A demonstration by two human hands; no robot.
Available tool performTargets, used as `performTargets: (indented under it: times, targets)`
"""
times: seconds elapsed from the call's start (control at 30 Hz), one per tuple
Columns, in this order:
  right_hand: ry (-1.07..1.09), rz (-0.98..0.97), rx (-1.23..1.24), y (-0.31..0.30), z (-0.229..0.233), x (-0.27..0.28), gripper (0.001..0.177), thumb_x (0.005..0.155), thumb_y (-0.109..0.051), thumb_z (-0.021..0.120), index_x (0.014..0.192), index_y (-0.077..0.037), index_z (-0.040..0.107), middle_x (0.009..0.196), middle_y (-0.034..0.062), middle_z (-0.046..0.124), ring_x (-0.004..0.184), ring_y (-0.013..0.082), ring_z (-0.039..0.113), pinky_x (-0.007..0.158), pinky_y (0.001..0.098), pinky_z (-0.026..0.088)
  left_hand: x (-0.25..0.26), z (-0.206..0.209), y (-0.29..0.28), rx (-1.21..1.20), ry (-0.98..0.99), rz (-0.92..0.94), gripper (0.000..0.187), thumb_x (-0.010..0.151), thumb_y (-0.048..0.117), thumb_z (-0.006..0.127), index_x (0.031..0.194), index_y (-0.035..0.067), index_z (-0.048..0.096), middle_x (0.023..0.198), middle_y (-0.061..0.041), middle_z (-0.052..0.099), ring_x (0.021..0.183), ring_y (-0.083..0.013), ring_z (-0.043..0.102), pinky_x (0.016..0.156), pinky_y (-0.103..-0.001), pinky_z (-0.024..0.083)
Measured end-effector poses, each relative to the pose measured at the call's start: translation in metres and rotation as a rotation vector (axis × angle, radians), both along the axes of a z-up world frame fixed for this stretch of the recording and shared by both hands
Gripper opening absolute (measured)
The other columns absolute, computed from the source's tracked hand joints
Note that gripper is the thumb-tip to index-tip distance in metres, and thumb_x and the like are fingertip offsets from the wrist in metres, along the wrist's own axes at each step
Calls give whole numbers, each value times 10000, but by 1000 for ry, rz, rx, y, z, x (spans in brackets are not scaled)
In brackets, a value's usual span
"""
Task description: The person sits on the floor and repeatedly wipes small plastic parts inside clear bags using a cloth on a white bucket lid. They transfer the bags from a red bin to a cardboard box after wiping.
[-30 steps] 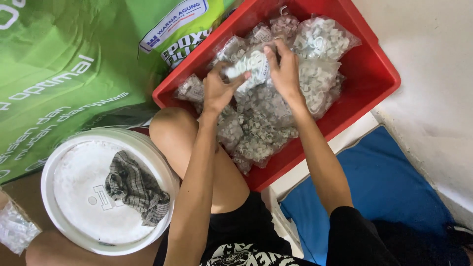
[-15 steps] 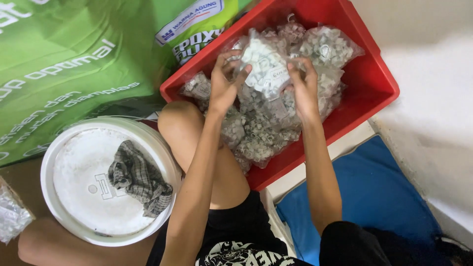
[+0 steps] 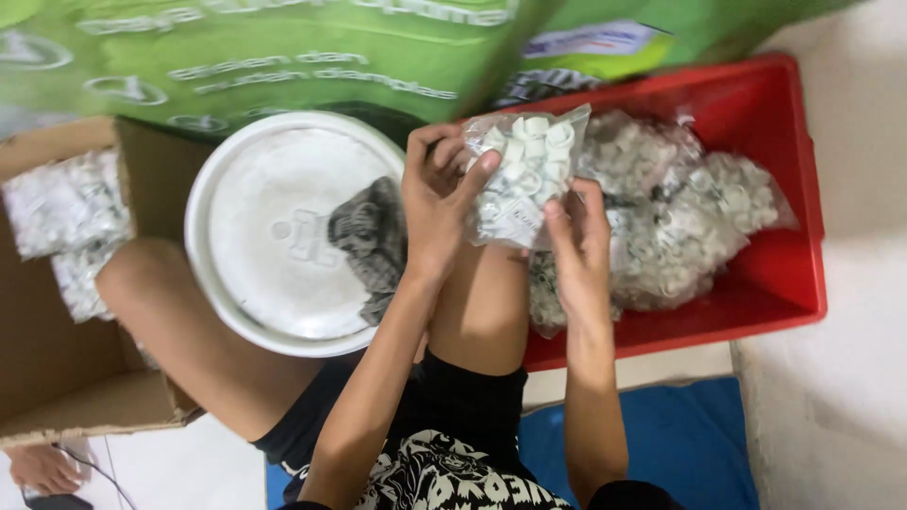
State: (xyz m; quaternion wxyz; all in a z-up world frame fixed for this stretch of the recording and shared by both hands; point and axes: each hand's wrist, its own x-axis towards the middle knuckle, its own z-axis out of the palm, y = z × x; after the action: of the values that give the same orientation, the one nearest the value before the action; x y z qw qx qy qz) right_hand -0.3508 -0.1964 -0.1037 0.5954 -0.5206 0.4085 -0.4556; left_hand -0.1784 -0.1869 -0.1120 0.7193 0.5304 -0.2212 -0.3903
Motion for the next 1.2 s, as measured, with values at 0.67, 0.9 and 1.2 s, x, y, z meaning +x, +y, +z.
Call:
performTargets:
  times: [0.67, 0.9, 1.2]
  targets:
    - [849, 302, -686, 94, 10, 185, 263, 1073, -236, 756, 1265, -60, 794, 1201, 95, 653, 1129, 313, 619, 1013, 425, 534, 171, -16, 175, 312, -588, 225, 802, 934, 118, 925, 1595, -26, 493, 1516, -290, 574, 1321, -505, 656, 1161, -605, 523]
    - [1029, 606, -656, 94, 73, 157, 671, 990, -25, 692, 1644, -79, 549, 1738, 296, 287, 1570, 575, 240, 1235, 713, 285, 162, -10, 177, 383, -930, 138, 511, 1052, 89, 730, 1553, 146, 649, 1665, -228, 445, 1622, -478, 313, 1322, -663, 225]
    - [951, 422, -863, 79, -45, 136, 568, 948, 21, 770, 1494, -119, 703, 1585, 199, 532, 1401, 406, 559, 1147, 502, 458, 144, -20, 167, 418, -1005, 169, 435, 1135, 29, 573, 1567, 61, 608, 1695, -217, 425, 1664, -467, 238, 1396, -569, 161]
